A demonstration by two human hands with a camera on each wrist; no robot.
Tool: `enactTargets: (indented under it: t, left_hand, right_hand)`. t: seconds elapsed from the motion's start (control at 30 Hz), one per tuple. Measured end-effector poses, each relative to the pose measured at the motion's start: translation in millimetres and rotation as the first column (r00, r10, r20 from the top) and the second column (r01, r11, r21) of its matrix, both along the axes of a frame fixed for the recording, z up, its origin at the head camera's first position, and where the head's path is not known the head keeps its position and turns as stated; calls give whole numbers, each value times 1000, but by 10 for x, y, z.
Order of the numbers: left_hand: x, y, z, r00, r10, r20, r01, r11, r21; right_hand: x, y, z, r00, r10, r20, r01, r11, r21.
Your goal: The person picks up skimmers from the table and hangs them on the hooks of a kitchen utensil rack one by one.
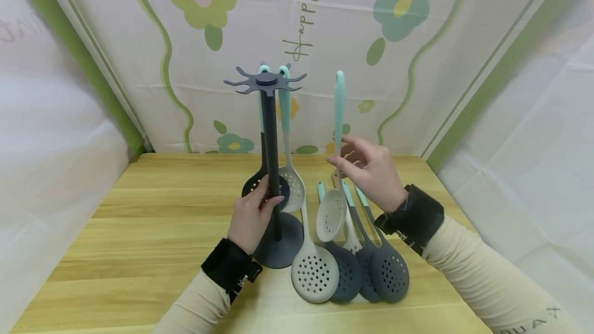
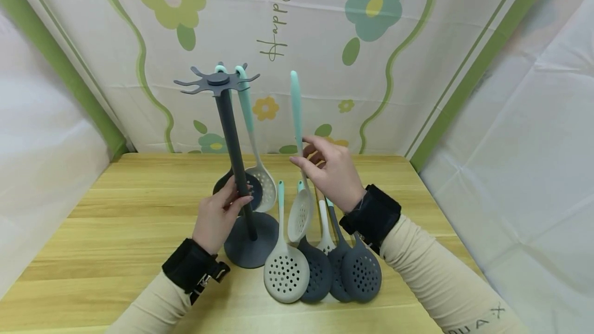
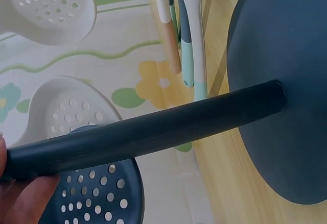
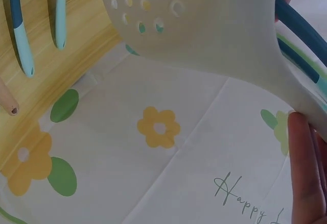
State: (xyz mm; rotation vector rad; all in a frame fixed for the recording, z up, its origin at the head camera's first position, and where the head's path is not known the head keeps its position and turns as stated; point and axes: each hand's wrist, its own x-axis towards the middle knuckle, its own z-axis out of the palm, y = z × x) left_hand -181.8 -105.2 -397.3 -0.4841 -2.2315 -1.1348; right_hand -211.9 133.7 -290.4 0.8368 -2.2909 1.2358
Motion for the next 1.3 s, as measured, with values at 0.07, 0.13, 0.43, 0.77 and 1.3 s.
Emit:
enactTargets:
  t: [0.07, 0.13, 0.43, 0.77, 1.3]
  left_hand:
    - [3, 4, -2, 1000, 1, 1, -1, 1000, 2]
    - [3, 9, -4, 1000, 2, 1, -2, 1000, 3]
    - [-14, 20, -9, 1000, 16, -9, -16, 1000, -4]
    - [-9, 39, -13, 1000, 24, -1, -24, 1000, -1]
    - [-16, 42, -26, 1000, 14, -12, -14, 1000, 7]
  right_hand:
    - [3, -9, 6, 1000, 6, 2, -6, 1000, 0]
    - [4, -19, 8, 1000, 11, 1, -11, 1000, -2]
    - [-15, -61, 31, 999, 39, -29, -39, 999, 16]
    - [-29, -114, 66, 999, 22, -41, -20, 999, 44]
    - [-58, -194, 99, 996, 53, -65, -49, 997, 66]
